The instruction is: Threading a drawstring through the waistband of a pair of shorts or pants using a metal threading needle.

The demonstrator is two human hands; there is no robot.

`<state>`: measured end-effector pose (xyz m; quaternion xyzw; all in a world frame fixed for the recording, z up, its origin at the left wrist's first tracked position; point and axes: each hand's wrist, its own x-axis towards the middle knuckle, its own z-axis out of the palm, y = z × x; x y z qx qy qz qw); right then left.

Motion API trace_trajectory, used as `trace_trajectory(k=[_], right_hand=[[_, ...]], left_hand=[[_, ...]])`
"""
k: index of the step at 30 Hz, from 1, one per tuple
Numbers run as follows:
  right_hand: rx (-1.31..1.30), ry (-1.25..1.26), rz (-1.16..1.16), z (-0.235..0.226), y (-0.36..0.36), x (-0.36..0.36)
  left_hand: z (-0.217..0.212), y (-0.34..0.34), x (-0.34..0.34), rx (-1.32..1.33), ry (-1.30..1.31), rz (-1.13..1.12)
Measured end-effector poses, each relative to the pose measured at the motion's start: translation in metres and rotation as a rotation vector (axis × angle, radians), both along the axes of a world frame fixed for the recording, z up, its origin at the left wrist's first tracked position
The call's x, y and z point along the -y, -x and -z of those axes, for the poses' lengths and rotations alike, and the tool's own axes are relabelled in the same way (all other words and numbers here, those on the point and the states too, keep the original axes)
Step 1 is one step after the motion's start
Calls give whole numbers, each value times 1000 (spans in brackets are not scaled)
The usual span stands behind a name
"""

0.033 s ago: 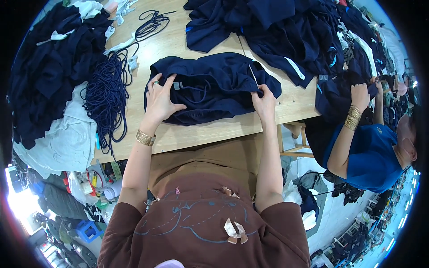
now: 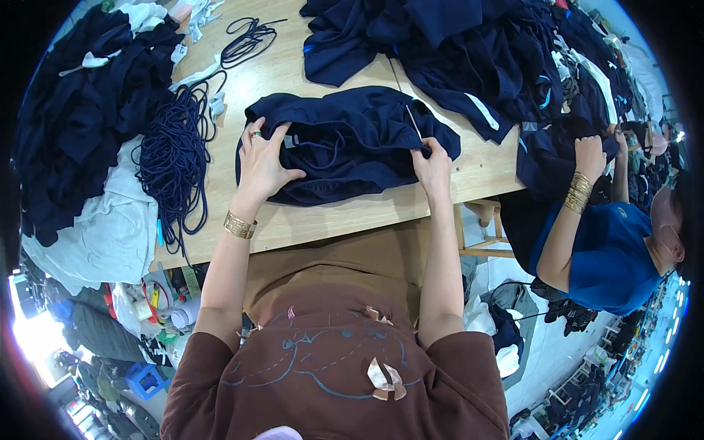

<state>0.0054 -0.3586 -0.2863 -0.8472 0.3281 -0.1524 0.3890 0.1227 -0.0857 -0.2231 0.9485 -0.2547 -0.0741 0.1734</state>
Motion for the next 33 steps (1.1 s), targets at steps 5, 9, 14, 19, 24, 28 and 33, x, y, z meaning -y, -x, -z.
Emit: trace_trajectory(k=[5,9,14,19,24,28,33], right_hand=[[-128,16,69,1,-10,8],[-193,-47,64,-1,-14,9],[-205,-68,68,8,-12,15],[59,-305,-45,-21,4,-6],[521,-195,37,-35,8,-34],[587,-225,59,-44,0,-55],[606,-484,-114,-63,2,-81]], left_hand=[[15,-3,15,264,75,65],[31,-10,22,352,149,76],[22,-7,29,500,350,-142],[17,13,26,461,541,-47],[54,14,29,29,349,-113],[46,7,41,-262,411,-169],[19,12,35,-1076,1047,-300]])
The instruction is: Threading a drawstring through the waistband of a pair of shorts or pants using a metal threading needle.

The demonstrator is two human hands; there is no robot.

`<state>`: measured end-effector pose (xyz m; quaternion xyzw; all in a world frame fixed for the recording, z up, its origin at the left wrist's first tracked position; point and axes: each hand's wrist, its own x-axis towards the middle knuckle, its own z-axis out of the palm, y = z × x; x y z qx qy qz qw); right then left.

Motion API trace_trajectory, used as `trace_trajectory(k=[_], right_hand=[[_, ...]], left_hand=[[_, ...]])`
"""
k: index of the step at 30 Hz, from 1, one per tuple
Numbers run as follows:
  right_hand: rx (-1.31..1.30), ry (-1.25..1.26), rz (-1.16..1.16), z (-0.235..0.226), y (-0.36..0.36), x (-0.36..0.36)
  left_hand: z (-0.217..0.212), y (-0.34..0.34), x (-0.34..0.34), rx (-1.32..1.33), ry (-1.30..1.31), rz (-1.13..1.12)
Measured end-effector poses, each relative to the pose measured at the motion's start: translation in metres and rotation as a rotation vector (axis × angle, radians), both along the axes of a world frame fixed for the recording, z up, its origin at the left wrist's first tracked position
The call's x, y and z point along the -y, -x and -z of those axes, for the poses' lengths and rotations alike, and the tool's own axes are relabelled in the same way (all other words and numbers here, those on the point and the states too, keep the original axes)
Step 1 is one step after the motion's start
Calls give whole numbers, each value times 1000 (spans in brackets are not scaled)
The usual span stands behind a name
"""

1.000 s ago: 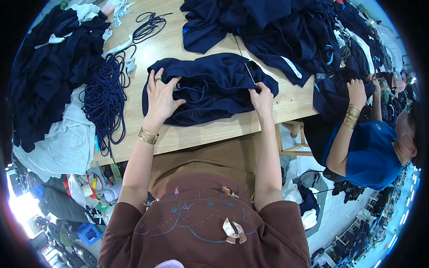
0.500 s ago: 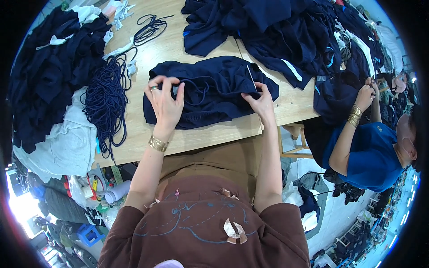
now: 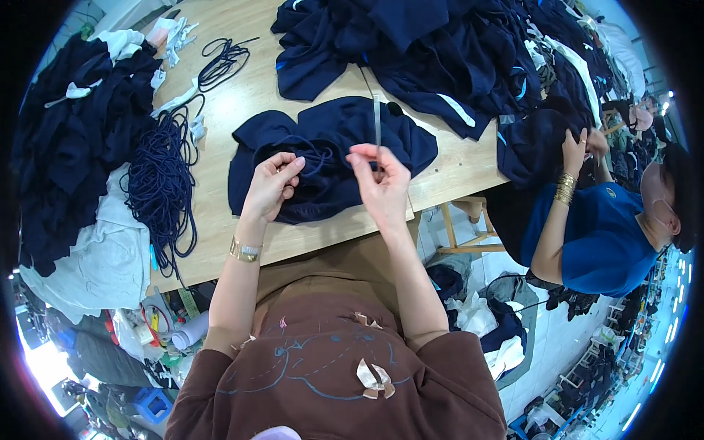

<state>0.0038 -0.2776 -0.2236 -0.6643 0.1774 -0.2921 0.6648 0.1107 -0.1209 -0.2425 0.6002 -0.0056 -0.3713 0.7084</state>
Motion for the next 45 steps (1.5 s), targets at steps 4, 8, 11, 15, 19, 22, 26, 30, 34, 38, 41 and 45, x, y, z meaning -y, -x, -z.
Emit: trace_trajectory(k=[4,8,11,15,19,22,26,30,34,38,41,45], right_hand=[[-103,-32,-179,-4,-1,-27],[-195,245,-147,2,-5,-35],[-211,296,-115,6,-2,-36],[-346,309,-133,7,2,-34],[-398,-106,-195,22,6,-26],[-397,-392,-237,27,12,-21],[-340,-652,-241,26,15,-22],[-329,-691,-245,23,19,-21],[-305,-740,-309,22,22,-22],[-278,-796,-320,19,24,-19],[-263,-827,-340,21,22,-16],[-246,-823,-294,22,19,-22]], left_hand=[[-11,27,-4,-71,132,-27],[0,42,-5,-67,161,-55],[6,49,-4,-25,131,-19],[7,54,0,104,53,12],[15,55,0,63,52,26],[20,57,-2,26,81,18],[21,60,-1,15,89,-7],[17,61,1,-25,63,-21],[18,57,4,31,-43,20],[20,53,7,-7,-12,0],[20,53,7,-24,44,-31],[24,54,0,-11,59,-62]])
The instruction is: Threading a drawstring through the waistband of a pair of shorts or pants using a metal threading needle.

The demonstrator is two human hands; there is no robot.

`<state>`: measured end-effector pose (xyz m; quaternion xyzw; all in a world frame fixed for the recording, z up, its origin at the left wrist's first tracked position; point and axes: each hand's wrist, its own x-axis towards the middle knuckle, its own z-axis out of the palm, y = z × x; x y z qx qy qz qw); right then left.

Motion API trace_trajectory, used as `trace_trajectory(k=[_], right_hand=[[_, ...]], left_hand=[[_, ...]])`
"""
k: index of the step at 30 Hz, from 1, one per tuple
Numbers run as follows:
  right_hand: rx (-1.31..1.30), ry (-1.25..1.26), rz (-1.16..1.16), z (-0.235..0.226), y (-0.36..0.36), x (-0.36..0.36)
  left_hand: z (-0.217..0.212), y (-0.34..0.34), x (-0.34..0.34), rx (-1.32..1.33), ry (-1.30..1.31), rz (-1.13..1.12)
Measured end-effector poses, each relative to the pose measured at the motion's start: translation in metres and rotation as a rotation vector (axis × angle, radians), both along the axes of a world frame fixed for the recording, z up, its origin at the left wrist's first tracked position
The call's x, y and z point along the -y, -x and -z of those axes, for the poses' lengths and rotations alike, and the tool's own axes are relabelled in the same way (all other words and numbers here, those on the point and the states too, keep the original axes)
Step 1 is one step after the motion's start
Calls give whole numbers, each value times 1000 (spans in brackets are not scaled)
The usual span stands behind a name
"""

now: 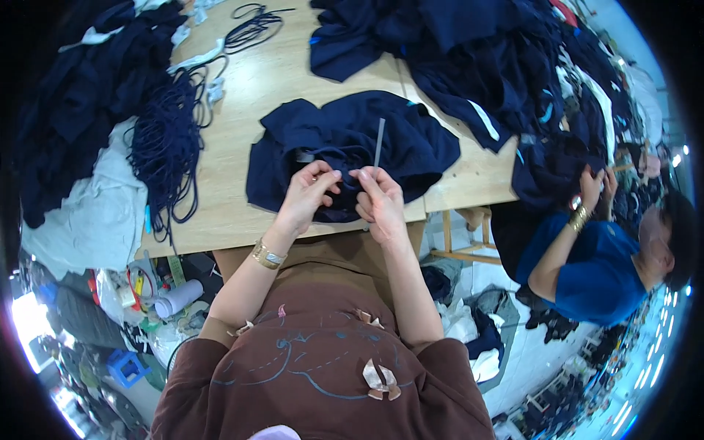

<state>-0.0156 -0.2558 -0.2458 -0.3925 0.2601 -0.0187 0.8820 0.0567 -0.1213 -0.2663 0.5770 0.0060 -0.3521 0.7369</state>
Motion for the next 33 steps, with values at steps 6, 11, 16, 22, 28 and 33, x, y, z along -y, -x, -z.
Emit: trace_trajectory(k=[6,11,16,22,28,33], right_hand=[[-34,295,36,5,2,3],[63,478,5,10,-6,-4],[78,670,-55,23,-10,0],[142,1059,-99,36,-14,12],[250,1271,-172,15,-15,1],[253,1329,-197,10,-17,-3]], left_hand=[[9,7,14,47,-31,7],[9,9,10,19,30,-43],[15,7,12,11,28,-82],[19,4,24,187,-244,-106],[17,6,24,183,-220,-166],[11,4,21,87,-162,-137]])
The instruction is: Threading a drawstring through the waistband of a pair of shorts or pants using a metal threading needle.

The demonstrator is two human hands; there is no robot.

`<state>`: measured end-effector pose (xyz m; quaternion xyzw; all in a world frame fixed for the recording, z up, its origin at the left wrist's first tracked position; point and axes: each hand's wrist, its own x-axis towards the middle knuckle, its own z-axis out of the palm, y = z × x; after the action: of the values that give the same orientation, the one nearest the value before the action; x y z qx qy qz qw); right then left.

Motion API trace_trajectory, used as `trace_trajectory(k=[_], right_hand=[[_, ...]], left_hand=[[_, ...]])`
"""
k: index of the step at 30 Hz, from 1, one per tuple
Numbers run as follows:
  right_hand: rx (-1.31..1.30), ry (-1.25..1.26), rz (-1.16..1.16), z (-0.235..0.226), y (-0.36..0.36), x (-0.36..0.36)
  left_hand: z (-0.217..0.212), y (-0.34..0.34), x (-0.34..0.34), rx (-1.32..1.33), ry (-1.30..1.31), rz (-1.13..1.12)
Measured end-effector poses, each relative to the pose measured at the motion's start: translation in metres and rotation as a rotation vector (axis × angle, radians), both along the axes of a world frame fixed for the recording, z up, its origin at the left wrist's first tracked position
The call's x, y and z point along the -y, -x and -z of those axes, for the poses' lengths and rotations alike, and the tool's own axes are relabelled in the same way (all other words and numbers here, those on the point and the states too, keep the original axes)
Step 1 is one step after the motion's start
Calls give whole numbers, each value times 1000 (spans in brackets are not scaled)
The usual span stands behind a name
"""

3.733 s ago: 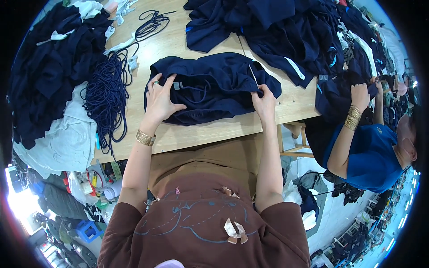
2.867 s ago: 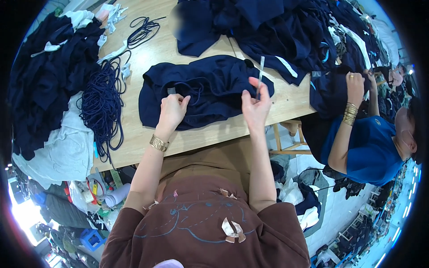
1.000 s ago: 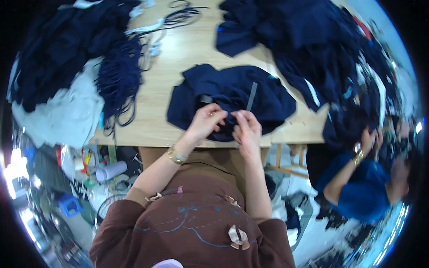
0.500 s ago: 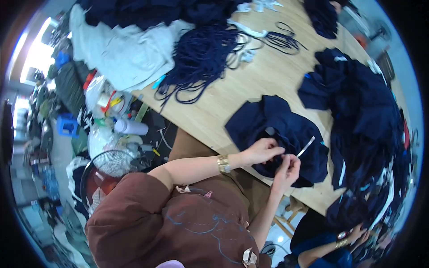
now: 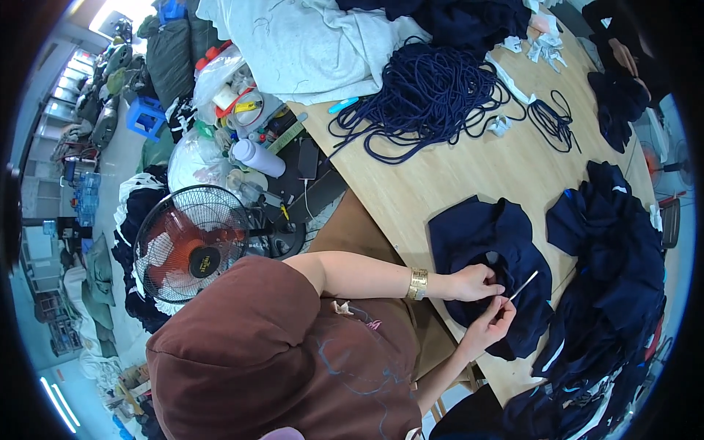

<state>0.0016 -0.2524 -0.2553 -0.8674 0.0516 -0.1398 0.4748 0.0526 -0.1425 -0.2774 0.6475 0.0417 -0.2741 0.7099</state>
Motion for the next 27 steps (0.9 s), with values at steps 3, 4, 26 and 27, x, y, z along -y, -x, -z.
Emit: trace_trajectory(k=[3,4,26,27], right_hand=[[16,-6,8,10,-1,6],[27,-45,8,12,-2,6],[68,-110,208,-21,-9,5],[69,-133,197,-23,-11,0]], left_hand=[[1,0,-1,1,33,-20],[3,0,-1,3,45,-33],[-58,-18,-12,-133,884,-188],[-55,-20,-18,-195,856,-229]])
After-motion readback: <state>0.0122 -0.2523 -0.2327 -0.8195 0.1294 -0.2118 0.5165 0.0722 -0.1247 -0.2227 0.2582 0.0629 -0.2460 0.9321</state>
